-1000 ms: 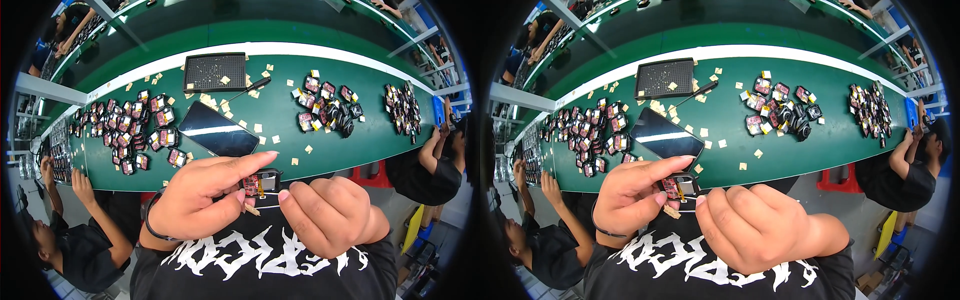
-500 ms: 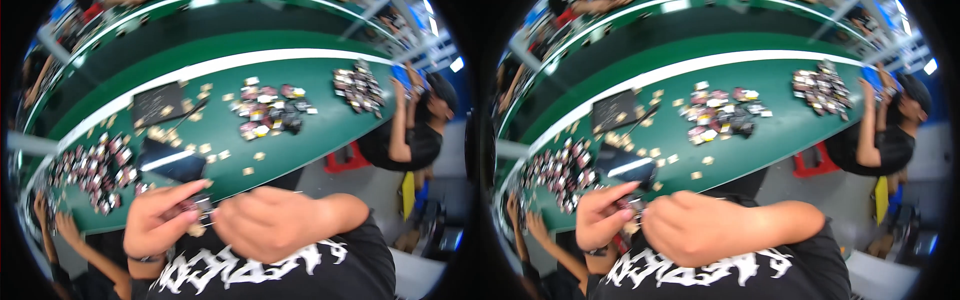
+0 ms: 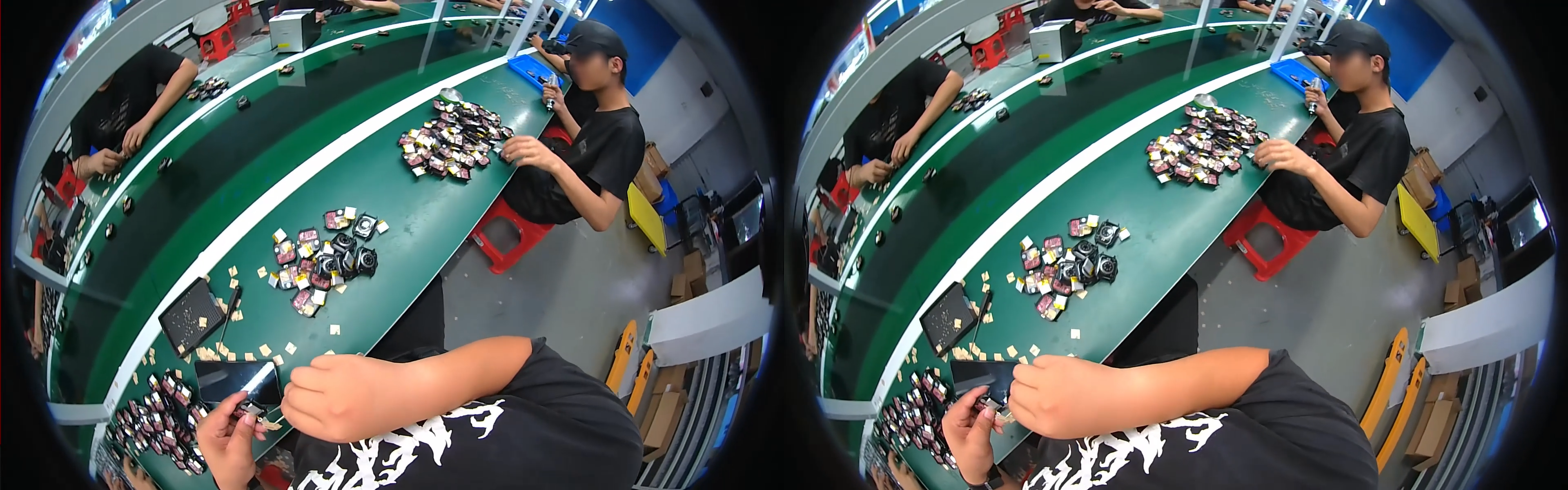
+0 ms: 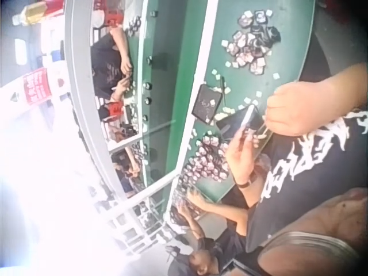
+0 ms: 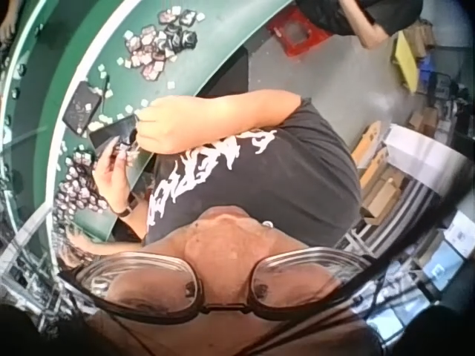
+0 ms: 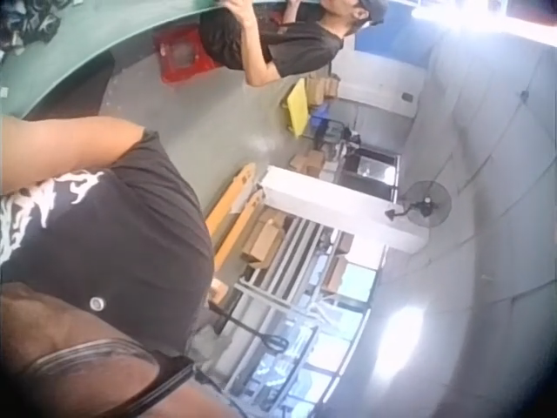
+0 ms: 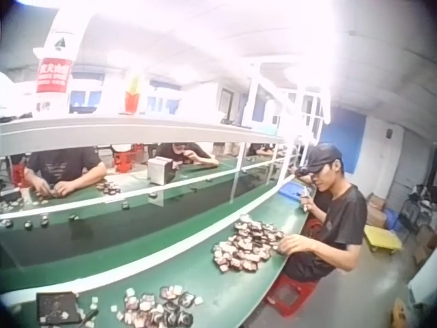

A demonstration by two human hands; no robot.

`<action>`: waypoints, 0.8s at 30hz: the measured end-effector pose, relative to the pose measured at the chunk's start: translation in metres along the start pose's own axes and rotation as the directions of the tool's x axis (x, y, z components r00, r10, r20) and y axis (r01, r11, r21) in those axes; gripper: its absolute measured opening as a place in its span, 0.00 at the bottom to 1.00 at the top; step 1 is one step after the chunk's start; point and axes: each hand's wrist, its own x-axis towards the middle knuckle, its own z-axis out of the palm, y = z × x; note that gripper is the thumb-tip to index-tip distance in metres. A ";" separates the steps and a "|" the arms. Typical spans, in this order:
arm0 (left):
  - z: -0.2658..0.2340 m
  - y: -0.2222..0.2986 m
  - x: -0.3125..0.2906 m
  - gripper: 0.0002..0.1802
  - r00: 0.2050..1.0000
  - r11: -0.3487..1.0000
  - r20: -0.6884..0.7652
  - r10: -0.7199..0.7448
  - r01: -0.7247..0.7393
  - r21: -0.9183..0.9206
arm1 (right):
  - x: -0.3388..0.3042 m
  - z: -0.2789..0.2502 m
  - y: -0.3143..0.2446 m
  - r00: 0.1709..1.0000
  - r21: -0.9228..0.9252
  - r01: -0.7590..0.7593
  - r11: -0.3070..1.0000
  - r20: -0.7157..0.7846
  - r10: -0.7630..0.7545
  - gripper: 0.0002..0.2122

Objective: Assembling small electronic components, specifically attaching adhesive or protective layers to sensor modules, on a production line.

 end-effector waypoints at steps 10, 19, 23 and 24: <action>0.009 0.026 0.002 0.28 0.998 0.963 0.040 0.038 -0.026 -0.268 | -0.001 -0.004 0.007 0.990 0.119 -0.127 0.985 -0.053 0.134 0.13; 0.012 0.042 -0.007 0.31 0.986 0.970 0.126 0.113 -0.082 -0.230 | 0.009 -0.001 0.009 0.994 0.124 -0.010 0.992 -0.107 0.024 0.13; 0.010 0.046 -0.012 0.31 0.978 0.979 0.113 0.177 -0.162 -0.127 | 0.017 -0.005 0.004 0.995 0.061 0.038 0.997 -0.090 -0.032 0.12; 0.009 0.045 -0.012 0.29 0.968 0.975 0.122 0.220 -0.212 -0.072 | 0.019 -0.006 0.002 0.995 0.030 0.052 0.998 -0.082 -0.049 0.12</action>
